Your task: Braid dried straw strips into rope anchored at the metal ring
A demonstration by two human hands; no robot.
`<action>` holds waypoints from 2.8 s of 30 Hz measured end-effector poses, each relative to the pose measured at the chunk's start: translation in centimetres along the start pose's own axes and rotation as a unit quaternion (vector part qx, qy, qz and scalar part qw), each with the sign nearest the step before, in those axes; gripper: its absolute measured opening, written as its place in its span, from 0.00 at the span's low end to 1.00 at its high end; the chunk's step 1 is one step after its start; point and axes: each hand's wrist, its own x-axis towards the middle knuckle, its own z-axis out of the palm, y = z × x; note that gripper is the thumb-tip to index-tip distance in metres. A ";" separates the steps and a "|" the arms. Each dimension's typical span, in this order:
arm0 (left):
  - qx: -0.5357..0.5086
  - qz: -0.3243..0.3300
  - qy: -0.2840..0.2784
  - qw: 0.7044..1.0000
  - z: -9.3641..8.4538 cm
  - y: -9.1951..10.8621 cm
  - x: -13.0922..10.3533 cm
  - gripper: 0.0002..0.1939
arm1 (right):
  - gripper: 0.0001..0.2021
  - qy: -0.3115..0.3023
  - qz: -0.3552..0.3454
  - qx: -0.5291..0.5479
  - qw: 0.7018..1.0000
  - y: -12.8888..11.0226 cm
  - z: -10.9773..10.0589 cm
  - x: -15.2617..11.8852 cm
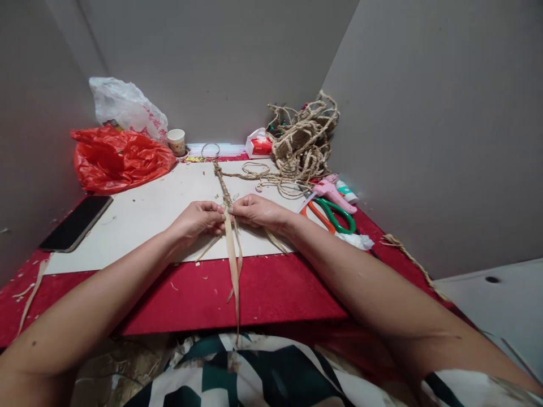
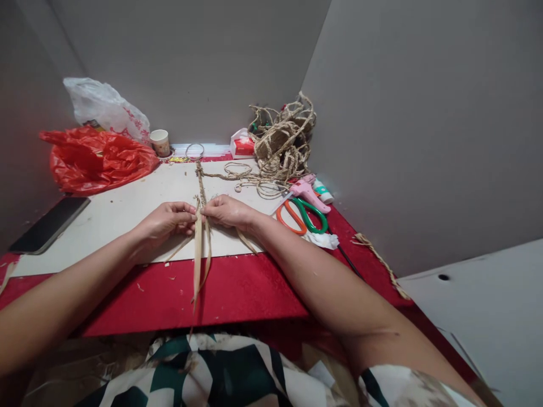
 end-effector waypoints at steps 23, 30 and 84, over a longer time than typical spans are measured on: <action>0.235 0.163 0.071 0.956 0.8 -0.9 -0.2 0.04 | 0.21 0.025 0.005 -0.057 0.998 -0.7 0.7 -0.4; 0.163 0.117 0.040 0.979 0.4 -0.4 0.0 0.10 | 0.19 0.002 -0.004 -0.024 1.000 -0.5 0.5 -0.3; 0.238 0.160 0.065 0.956 0.5 -0.8 0.3 0.07 | 0.17 0.031 0.000 -0.006 0.999 -1.0 1.0 -0.4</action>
